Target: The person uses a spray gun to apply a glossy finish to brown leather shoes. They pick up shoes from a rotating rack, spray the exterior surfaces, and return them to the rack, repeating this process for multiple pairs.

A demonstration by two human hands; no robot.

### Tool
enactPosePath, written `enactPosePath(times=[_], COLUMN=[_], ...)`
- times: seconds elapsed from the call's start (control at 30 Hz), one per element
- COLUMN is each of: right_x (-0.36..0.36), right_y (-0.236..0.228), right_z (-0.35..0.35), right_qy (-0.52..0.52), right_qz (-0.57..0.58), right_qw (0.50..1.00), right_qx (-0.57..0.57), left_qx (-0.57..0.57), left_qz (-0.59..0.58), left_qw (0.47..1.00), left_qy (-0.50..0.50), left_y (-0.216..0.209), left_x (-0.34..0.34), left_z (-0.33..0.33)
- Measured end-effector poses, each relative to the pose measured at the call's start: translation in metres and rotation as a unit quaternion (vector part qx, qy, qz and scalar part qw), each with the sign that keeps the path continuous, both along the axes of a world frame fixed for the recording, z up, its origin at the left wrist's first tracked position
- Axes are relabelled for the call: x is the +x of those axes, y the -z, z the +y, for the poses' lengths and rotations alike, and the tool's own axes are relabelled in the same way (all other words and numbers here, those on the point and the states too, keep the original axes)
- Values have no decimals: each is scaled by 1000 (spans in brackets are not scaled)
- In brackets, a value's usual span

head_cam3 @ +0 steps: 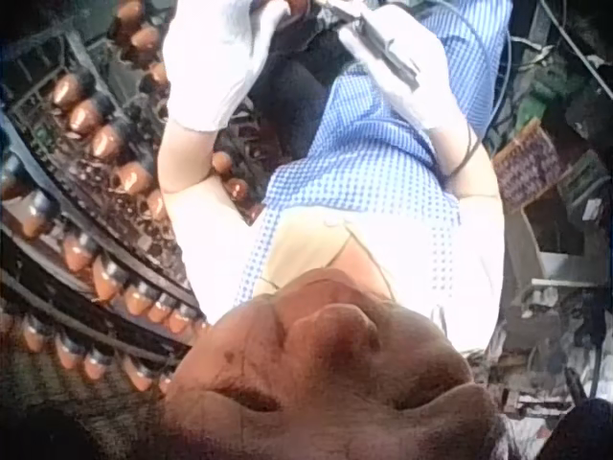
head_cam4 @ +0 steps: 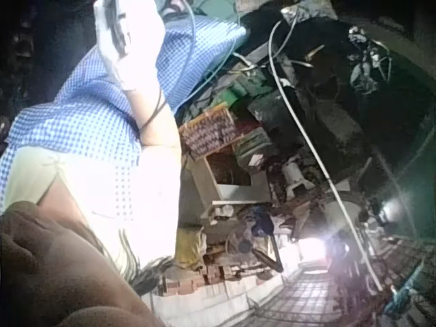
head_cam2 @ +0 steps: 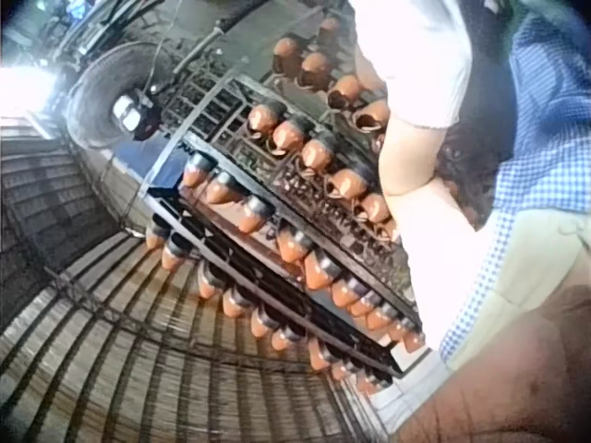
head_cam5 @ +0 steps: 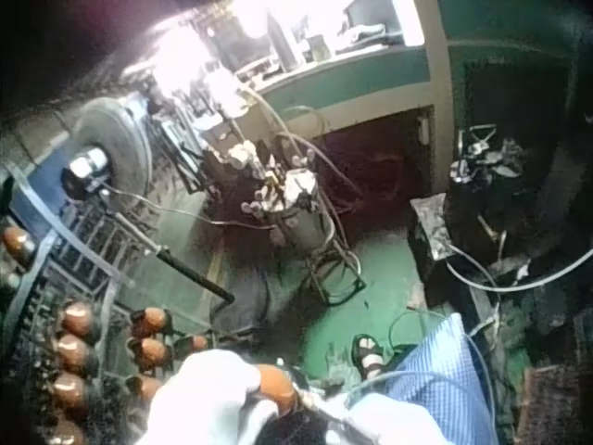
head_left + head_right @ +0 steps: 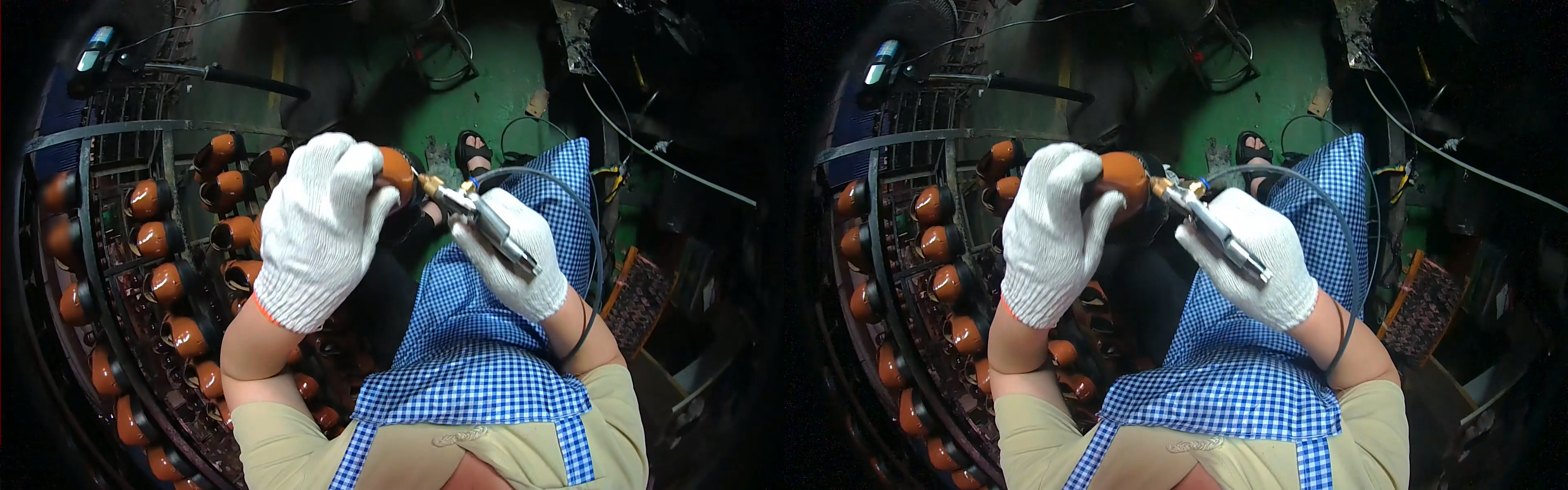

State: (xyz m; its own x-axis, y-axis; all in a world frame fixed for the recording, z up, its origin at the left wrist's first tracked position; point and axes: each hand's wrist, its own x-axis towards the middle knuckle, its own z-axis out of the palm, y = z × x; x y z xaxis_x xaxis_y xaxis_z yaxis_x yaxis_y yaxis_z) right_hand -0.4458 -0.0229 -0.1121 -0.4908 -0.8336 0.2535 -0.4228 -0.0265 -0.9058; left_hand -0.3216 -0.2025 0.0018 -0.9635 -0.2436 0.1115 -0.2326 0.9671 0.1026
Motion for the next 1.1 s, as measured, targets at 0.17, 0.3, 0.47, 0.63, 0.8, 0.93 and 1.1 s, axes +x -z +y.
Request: enactPosePath(times=[0.17,0.3,0.47,0.63,0.8,0.93,1.1], right_x=[-13,-9,7,34,52,59,60], right_y=[5,11,20,27,32,33,35], right_z=[-43,-69,-83,-81,-73,-54,-36], right_qy=[23,16,20,15,-4,-50,-84], right_qz=[-11,-57,-129,-100,-93,-54,-64], right_qw=[999,997,988,990,988,995,993], right_qx=[-28,-48,-83,-99,-120,-72,-57], left_qx=[-86,-104,-104,-7,325,364,386], left_qz=[-19,-48,-71,-26,154,161,208], left_qw=[992,981,981,964,869,840,785], left_qy=[-90,-157,-150,-264,-339,-370,-438], left_y=[10,11,6,5,0,14,45], left_x=[-26,-33,-32,-22,29,115,179], left_z=[-28,-50,-68,-82,-75,-24,35])
